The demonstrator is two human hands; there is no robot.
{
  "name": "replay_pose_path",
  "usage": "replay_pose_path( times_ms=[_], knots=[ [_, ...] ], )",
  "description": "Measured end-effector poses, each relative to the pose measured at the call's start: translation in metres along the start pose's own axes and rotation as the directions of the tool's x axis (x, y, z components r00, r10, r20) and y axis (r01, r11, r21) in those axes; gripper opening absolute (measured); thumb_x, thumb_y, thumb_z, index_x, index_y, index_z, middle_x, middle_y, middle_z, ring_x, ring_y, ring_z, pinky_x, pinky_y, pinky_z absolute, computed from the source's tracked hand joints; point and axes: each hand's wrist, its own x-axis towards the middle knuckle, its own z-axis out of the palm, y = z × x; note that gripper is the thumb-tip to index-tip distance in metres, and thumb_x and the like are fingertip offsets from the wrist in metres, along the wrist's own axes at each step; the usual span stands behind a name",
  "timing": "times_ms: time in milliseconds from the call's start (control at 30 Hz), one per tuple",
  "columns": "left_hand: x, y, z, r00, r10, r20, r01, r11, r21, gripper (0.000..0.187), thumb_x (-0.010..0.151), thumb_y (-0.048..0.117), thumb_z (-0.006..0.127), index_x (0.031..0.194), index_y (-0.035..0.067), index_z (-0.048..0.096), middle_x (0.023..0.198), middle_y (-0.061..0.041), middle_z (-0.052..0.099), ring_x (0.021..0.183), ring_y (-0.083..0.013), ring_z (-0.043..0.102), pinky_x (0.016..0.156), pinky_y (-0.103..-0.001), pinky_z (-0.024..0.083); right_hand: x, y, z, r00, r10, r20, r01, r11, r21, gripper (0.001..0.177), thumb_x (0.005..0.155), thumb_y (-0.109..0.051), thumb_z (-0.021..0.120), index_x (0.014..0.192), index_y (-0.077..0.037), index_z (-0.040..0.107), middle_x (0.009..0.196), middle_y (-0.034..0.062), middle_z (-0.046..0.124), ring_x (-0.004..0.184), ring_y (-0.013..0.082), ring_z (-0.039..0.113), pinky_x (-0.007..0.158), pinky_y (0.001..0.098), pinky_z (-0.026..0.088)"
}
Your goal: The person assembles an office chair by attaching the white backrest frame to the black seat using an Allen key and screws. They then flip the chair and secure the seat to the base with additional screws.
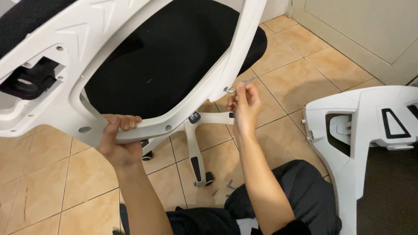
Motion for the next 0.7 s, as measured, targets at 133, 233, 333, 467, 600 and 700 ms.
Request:
replay_pose_path(
  times_ms=[133, 233, 333, 467, 600, 700],
  knots=[
    [0.0, 0.0, 0.0, 0.999, 0.039, 0.013, -0.04, 0.999, 0.029, 0.007, 0.092, 0.01, 0.068, 0.094, 0.009, 0.061, 0.074, -0.007, 0.054, 0.074, -0.0204, 0.056, 0.087, -0.045, 0.054, -0.021, -0.036, 0.02, 0.668, -0.588, 0.456, 0.704, 0.301, -0.643, 0.014, 0.101, -0.001, 0.07, 0.114, -0.001, 0.067, 0.102, 0.0092, 0.062, 0.078, 0.0145, 0.061, 0.064, 0.0277, 0.055],
    [-0.002, -0.002, 0.001, 0.998, 0.058, 0.021, -0.058, 0.998, 0.005, 0.008, 0.093, 0.01, 0.069, 0.096, 0.008, 0.062, 0.075, -0.008, 0.055, 0.075, -0.0208, 0.056, 0.087, -0.045, 0.054, -0.041, -0.039, 0.021, 0.434, -0.614, 0.659, 0.819, -0.036, -0.573, 0.031, 0.089, 0.006, 0.07, 0.115, -0.01, 0.074, 0.098, 0.0067, 0.063, 0.078, 0.019, 0.063, 0.067, 0.0321, 0.054],
    [-0.002, -0.001, 0.0, 0.998, 0.063, 0.015, -0.064, 0.996, 0.069, 0.008, 0.095, 0.009, 0.069, 0.093, 0.009, 0.061, 0.073, -0.007, 0.054, 0.072, -0.0218, 0.057, 0.086, -0.045, 0.055, -0.056, -0.027, 0.013, 0.437, -0.591, 0.678, 0.845, 0.013, -0.534, 0.03, 0.086, 0.005, 0.075, 0.113, -0.006, 0.079, 0.085, 0.0057, 0.058, 0.066, 0.019, 0.059, 0.06, 0.0327, 0.051],
    [-0.002, 0.002, -0.005, 0.999, 0.037, -0.002, -0.037, 0.999, 0.021, 0.007, 0.093, 0.01, 0.068, 0.093, 0.01, 0.061, 0.072, -0.006, 0.055, 0.072, -0.0208, 0.057, 0.085, -0.044, 0.055, -0.065, 0.003, -0.004, 0.654, -0.511, 0.558, 0.755, 0.389, -0.528, 0.022, 0.084, -0.006, 0.083, 0.105, -0.003, 0.075, 0.09, 0.0082, 0.065, 0.072, 0.0169, 0.066, 0.064, 0.029, 0.052],
    [0.001, 0.005, -0.011, 1.0, 0.013, -0.014, -0.013, 1.0, -0.002, 0.007, 0.092, 0.011, 0.068, 0.092, 0.009, 0.062, 0.073, -0.006, 0.055, 0.074, -0.0209, 0.058, 0.087, -0.045, 0.055, -0.065, 0.036, -0.02, 0.816, -0.376, 0.438, 0.548, 0.743, -0.384, 0.016, 0.097, 0.001, 0.067, 0.111, 0.0, 0.074, 0.105, 0.0105, 0.074, 0.091, 0.0163, 0.073, 0.082, 0.0275, 0.059],
    [0.002, 0.001, -0.017, 1.0, 0.02, -0.014, -0.02, 1.0, -0.016, 0.007, 0.094, 0.011, 0.068, 0.091, 0.009, 0.061, 0.072, -0.005, 0.054, 0.072, -0.0203, 0.058, 0.085, -0.044, 0.055, -0.054, 0.05, -0.033, 0.887, -0.22, 0.405, 0.339, 0.907, -0.251, 0.02, 0.101, 0.004, 0.059, 0.114, 0.004, 0.074, 0.112, 0.0133, 0.075, 0.1, 0.0173, 0.074, 0.093, 0.03, 0.059]
  ],
)
